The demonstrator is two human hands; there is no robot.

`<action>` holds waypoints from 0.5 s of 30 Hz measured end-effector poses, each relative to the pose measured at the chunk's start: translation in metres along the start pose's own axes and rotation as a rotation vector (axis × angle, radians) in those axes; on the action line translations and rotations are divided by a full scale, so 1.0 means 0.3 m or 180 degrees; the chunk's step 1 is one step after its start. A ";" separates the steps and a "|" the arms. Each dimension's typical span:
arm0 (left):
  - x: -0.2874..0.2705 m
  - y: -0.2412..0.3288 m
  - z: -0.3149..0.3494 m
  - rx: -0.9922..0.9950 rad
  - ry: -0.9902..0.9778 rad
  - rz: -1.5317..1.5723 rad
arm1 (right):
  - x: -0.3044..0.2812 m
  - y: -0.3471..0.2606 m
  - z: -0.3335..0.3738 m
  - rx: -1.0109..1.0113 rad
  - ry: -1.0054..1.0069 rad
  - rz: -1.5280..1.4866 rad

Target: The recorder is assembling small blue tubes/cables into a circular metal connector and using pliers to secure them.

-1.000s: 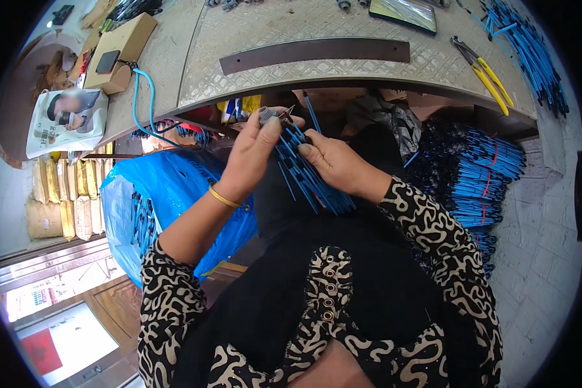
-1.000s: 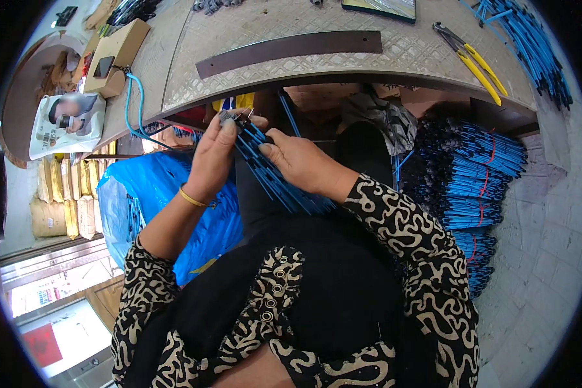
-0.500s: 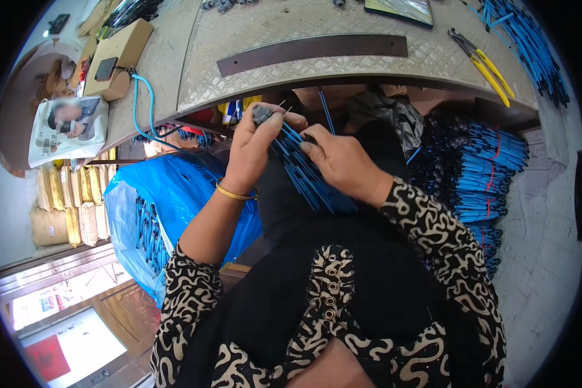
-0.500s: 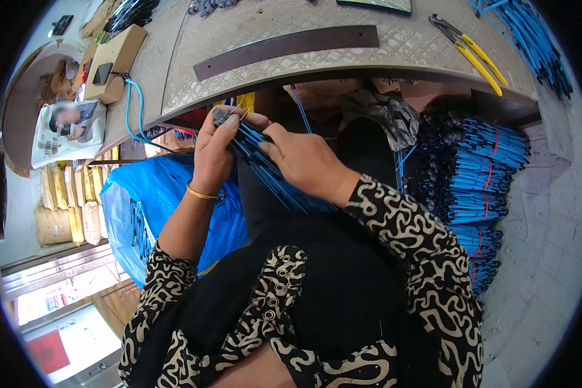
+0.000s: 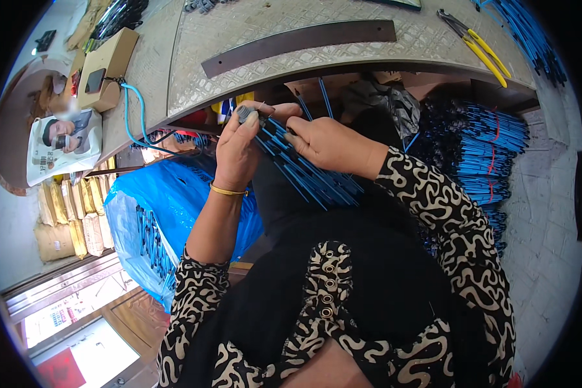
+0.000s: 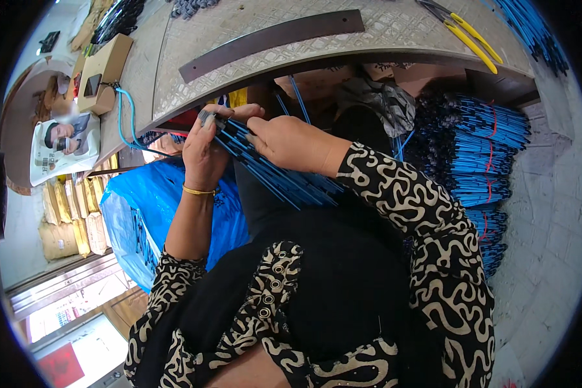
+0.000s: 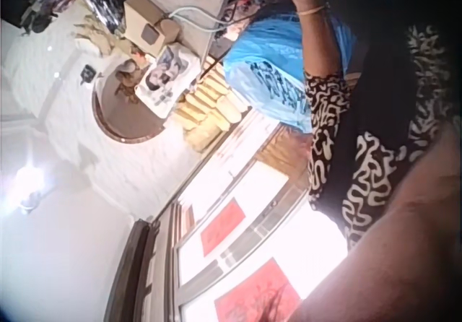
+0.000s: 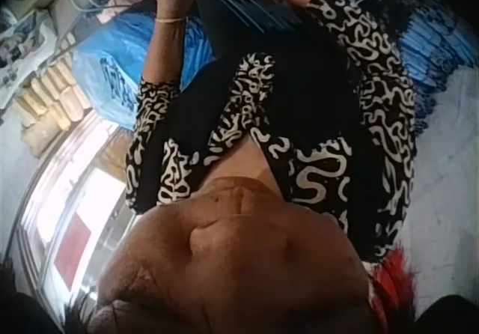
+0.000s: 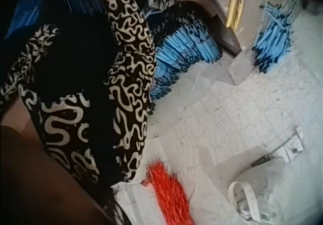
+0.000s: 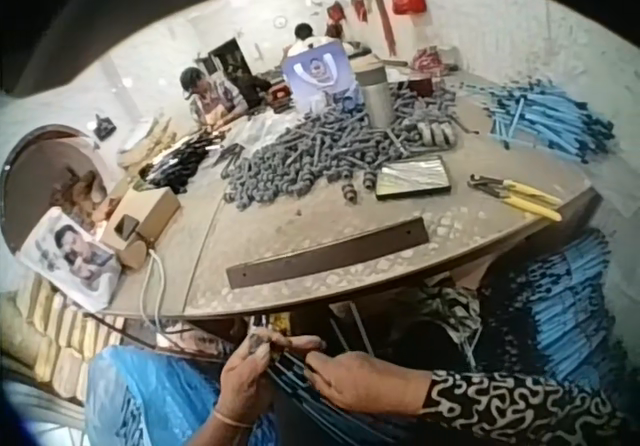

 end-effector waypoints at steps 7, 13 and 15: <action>0.052 0.010 0.005 -0.0188 0.0241 -0.0868 | 0.002 -0.022 0.038 -0.0163 0.0133 0.0425; 0.100 -0.009 0.022 -0.0056 0.0623 -0.1102 | 0.002 -0.015 0.065 -0.0378 0.0144 0.0678; 0.109 -0.013 0.027 0.0031 0.0746 -0.1213 | -0.003 -0.023 0.065 -0.0455 0.0131 0.0713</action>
Point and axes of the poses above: each hand's wrist, its own z-axis away from the middle knuckle, its own x-axis out of the palm, y = z × x, the point moved 1 cm from there along -z, towards the middle knuckle, and after that the axes turned 7 degrees about x, right-handed, at the moved point
